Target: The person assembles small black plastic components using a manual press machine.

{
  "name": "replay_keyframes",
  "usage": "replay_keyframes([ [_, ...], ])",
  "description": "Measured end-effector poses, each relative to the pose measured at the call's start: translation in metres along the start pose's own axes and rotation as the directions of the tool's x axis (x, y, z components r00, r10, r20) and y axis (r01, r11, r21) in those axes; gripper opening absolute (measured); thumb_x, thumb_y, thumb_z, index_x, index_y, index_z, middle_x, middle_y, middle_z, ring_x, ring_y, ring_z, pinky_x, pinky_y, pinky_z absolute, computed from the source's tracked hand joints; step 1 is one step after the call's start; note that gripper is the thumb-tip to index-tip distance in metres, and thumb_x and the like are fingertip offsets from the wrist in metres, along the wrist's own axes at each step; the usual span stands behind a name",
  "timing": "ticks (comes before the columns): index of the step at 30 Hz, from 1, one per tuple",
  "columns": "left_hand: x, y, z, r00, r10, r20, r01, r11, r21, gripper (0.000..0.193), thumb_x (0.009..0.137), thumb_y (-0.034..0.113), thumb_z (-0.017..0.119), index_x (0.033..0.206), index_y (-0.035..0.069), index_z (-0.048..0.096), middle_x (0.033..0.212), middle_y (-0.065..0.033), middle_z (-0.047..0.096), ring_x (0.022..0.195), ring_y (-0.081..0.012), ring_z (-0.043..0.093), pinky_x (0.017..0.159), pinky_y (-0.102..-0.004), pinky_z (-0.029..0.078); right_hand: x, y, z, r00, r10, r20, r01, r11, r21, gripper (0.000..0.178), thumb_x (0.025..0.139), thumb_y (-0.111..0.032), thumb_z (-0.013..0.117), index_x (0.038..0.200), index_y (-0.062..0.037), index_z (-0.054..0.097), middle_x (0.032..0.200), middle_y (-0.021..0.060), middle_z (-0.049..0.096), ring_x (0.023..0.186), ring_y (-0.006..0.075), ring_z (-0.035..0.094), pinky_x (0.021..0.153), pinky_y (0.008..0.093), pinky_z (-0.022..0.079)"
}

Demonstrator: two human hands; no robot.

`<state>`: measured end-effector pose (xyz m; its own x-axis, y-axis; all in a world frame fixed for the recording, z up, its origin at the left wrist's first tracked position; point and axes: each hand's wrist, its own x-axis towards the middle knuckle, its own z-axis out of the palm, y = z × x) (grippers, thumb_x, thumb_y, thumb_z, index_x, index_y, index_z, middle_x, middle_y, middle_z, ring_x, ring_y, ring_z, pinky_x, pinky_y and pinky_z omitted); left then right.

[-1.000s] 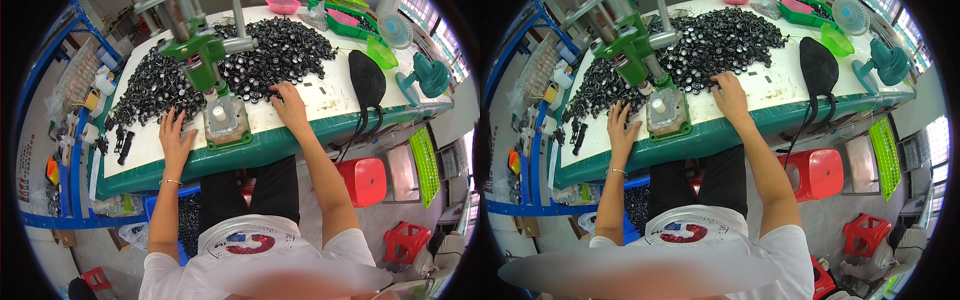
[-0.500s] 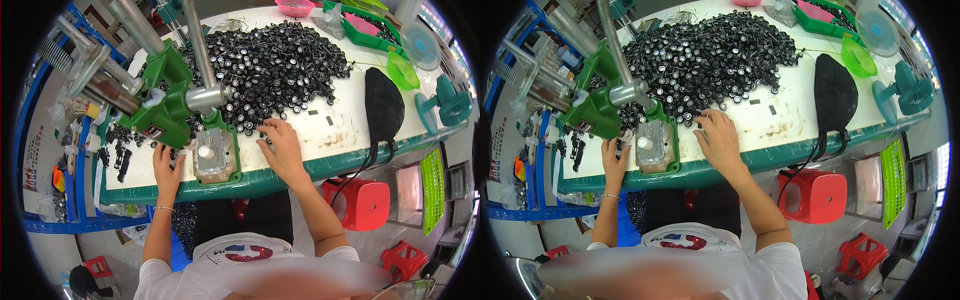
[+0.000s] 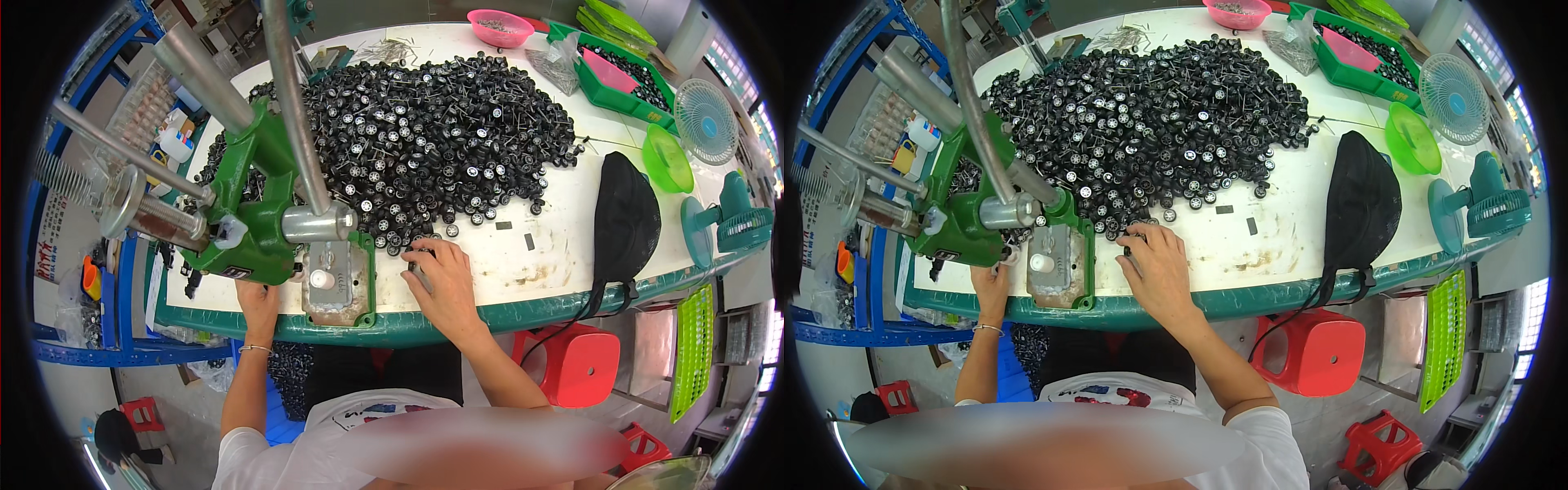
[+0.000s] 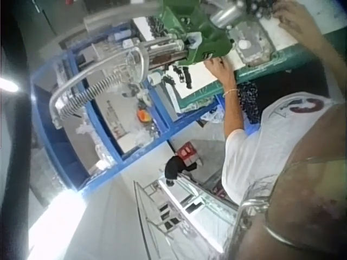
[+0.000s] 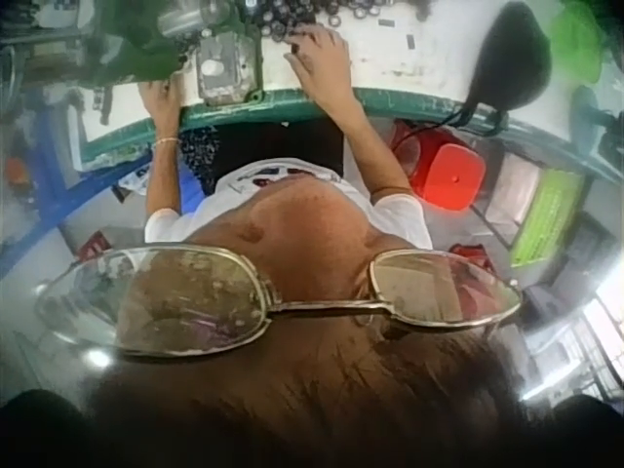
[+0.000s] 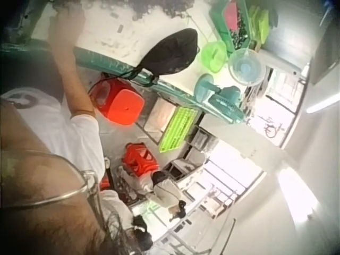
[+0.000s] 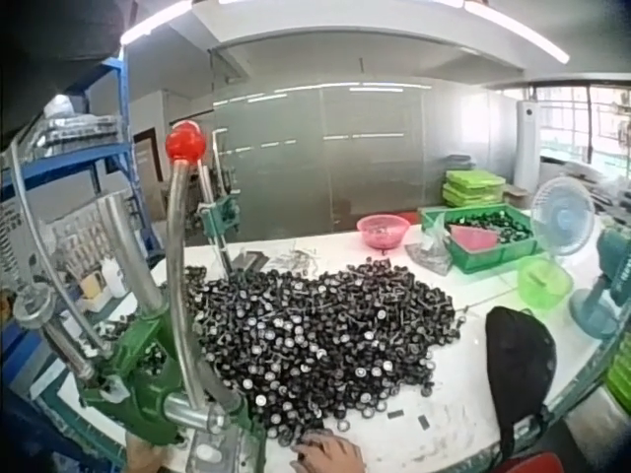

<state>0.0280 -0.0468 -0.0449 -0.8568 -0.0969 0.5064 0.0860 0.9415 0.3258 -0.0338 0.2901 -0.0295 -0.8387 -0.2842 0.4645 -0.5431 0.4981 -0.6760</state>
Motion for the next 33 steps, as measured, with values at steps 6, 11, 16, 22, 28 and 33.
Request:
replay_keyframes([
  [6, -0.007, 0.006, -0.003, 0.994, 0.002, -0.108, 0.002, 0.999, 0.039, 0.025, 0.077, 0.002, 0.068, 0.102, 0.003, 0.068, 0.104, -0.0173, 0.062, 0.102, -0.0369, 0.054, 0.091, -0.0425, 0.042, -0.01, 0.007, -0.011, 0.998, -0.013, 0.06, 0.014, 1.0, -0.016, 0.025, 0.078, -0.008, 0.068, 0.102, -0.0057, 0.062, 0.114, 0.0098, 0.056, 0.108, 0.0309, 0.049, 0.091, 0.0407, 0.038],
  [11, 0.0, 0.008, -0.006, 0.979, -0.141, -0.144, 0.109, 0.971, -0.213, 0.023, 0.083, 0.004, 0.064, 0.106, -0.001, 0.062, 0.104, -0.015, 0.057, 0.101, -0.0307, 0.054, 0.092, -0.0359, 0.041, -0.006, 0.012, -0.009, 0.998, -0.043, 0.048, 0.045, 0.998, -0.036, 0.026, 0.077, -0.006, 0.068, 0.103, -0.0047, 0.063, 0.115, 0.0115, 0.057, 0.107, 0.0325, 0.05, 0.09, 0.0417, 0.04],
  [16, 0.0, -0.015, 0.002, 0.849, -0.498, -0.175, 0.276, 0.701, -0.658, 0.026, 0.089, 0.004, 0.062, 0.114, -0.003, 0.062, 0.113, -0.0059, 0.062, 0.103, -0.015, 0.056, 0.095, -0.0282, 0.04, 0.0, 0.014, -0.002, 0.997, -0.059, 0.039, 0.062, 0.993, -0.101, 0.024, 0.076, -0.01, 0.07, 0.1, -0.0055, 0.065, 0.111, 0.0096, 0.058, 0.104, 0.0304, 0.051, 0.087, 0.0406, 0.04],
  [22, 0.006, -0.016, 0.01, 0.76, -0.642, -0.104, 0.199, 0.382, -0.903, 0.024, 0.091, 0.008, 0.062, 0.113, 0.0, 0.06, 0.109, -0.0063, 0.065, 0.101, -0.0135, 0.06, 0.086, -0.0255, 0.045, -0.009, 0.01, -0.002, 0.998, -0.022, 0.051, 0.032, 0.978, -0.206, 0.022, 0.076, -0.012, 0.071, 0.098, -0.0079, 0.067, 0.104, 0.0051, 0.059, 0.096, 0.0262, 0.052, 0.083, 0.0381, 0.04],
  [28, 0.011, -0.031, -0.003, 0.812, -0.584, 0.01, 0.174, 0.225, -0.959, 0.02, 0.09, 0.007, 0.062, 0.109, 0.0, 0.061, 0.119, -0.0135, 0.063, 0.097, -0.0165, 0.063, 0.076, -0.0211, 0.046, -0.007, 0.001, 0.004, 0.995, -0.092, 0.037, 0.099, 0.952, -0.29, 0.016, 0.078, -0.012, 0.069, 0.094, -0.0084, 0.066, 0.098, 0.0041, 0.061, 0.094, 0.0238, 0.054, 0.082, 0.0369, 0.039],
  [33, 0.017, -0.011, -0.022, 0.892, -0.446, 0.082, 0.089, -0.004, -0.996, 0.014, 0.088, 0.004, 0.058, 0.102, 0.003, 0.057, 0.122, -0.0229, 0.06, 0.09, -0.0183, 0.066, 0.064, -0.0195, 0.046, -0.004, -0.007, 0.009, 0.975, -0.212, -0.065, 0.182, 0.933, -0.31, 0.013, 0.083, -0.01, 0.067, 0.095, -0.0059, 0.066, 0.095, 0.0066, 0.064, 0.091, 0.0232, 0.058, 0.083, 0.0356, 0.042],
])
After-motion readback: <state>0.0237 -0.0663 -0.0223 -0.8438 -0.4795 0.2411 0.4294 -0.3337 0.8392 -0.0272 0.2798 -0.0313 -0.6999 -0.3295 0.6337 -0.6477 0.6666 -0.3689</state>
